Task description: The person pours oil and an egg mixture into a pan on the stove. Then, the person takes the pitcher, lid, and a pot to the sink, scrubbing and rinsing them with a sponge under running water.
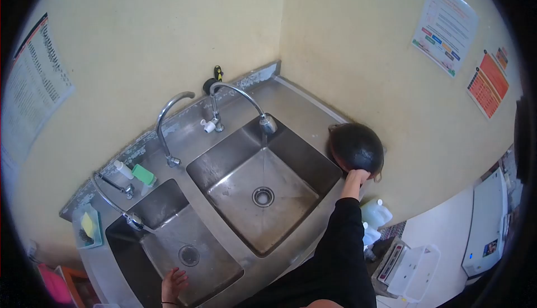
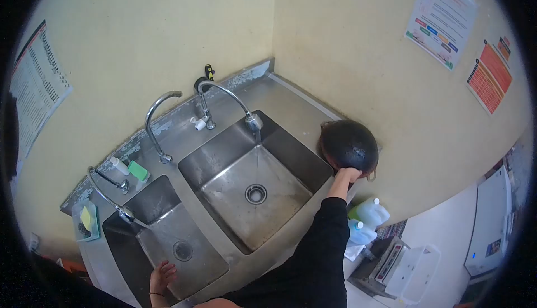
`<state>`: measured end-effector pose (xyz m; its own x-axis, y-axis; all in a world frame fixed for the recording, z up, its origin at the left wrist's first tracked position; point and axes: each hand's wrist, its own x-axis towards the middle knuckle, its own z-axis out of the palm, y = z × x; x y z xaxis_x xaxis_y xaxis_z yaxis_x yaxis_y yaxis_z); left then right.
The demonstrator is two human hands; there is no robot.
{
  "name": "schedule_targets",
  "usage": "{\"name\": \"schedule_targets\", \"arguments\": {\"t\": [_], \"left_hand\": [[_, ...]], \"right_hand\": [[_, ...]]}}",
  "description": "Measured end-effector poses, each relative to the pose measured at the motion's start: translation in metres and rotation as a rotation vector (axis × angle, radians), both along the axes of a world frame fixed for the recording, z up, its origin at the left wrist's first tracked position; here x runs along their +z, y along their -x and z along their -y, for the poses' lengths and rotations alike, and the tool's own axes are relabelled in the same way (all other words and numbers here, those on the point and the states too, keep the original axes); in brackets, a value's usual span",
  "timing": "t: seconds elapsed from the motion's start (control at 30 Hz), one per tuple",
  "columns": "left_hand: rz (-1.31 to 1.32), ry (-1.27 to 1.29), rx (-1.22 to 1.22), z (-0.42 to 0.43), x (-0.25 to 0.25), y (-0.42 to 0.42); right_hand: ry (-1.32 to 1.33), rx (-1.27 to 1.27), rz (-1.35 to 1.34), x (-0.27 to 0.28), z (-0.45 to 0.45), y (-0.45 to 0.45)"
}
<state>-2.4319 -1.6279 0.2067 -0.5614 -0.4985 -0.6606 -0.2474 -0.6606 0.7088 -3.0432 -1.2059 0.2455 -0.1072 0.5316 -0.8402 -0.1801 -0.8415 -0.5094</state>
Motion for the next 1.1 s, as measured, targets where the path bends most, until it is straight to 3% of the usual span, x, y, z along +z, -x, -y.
{"name": "schedule_targets", "arguments": {"t": [0.2, 0.33, 0.4, 0.43, 0.47, 0.5, 0.53, 0.57, 0.6, 0.63, 0.7, 0.8, 0.87, 1.0, 1.1], "left_hand": [[-0.048, 0.025, 0.000, -0.002, 0.002, 0.001], [-0.045, 0.025, 0.063, -0.004, 0.011, -0.007], [-0.033, 0.024, 0.097, -0.005, 0.015, -0.018], [-0.009, 0.054, 0.130, -0.008, 0.021, -0.024], [0.018, 0.083, 0.150, -0.009, 0.027, -0.028], [0.045, 0.111, 0.161, -0.012, 0.030, -0.035], [0.071, 0.194, 0.206, -0.015, 0.029, -0.044], [0.099, 0.278, 0.250, -0.015, 0.029, -0.053], [0.128, 0.360, 0.294, -0.016, 0.028, -0.061], [0.187, 0.547, 0.363, -0.022, 0.033, -0.069], [0.336, 0.916, 0.511, -0.044, 0.048, -0.089], [0.588, 1.160, 0.705, -0.081, 0.063, -0.130], [0.709, 1.206, 0.847, -0.103, 0.064, -0.157], [0.810, 1.198, 1.032, -0.138, 0.074, -0.193], [0.995, 1.168, 0.980, -0.161, 0.063, -0.219]], "right_hand": [[-0.267, 0.167, -0.109, 0.021, 0.007, -0.019], [-0.535, 0.315, -0.295, 0.068, 0.064, -0.057], [-0.697, 0.525, -0.506, 0.068, 0.124, -0.082], [-0.958, 0.740, -0.731, 0.048, 0.157, -0.090], [-1.029, 0.874, -1.153, 0.018, 0.211, -0.104], [-1.209, 1.177, -1.136, 0.038, 0.276, -0.157], [-0.934, 1.376, -1.320, 0.049, 0.339, -0.209], [-1.270, 1.660, -1.524, 0.050, 0.385, -0.239], [-1.746, 1.579, -1.840, 0.035, 0.437, -0.251], [-1.576, 1.863, -1.899, 0.053, 0.475, -0.285], [-1.822, 1.773, -2.075, 0.027, 0.554, -0.309], [-2.180, 1.926, -2.082, -0.003, 0.627, -0.317], [-1.786, 2.136, -2.051, -0.032, 0.657, -0.311], [-1.445, 2.026, -2.024, -0.026, 0.679, -0.305], [-1.169, 2.409, -1.744, -0.011, 0.703, -0.301]]}}
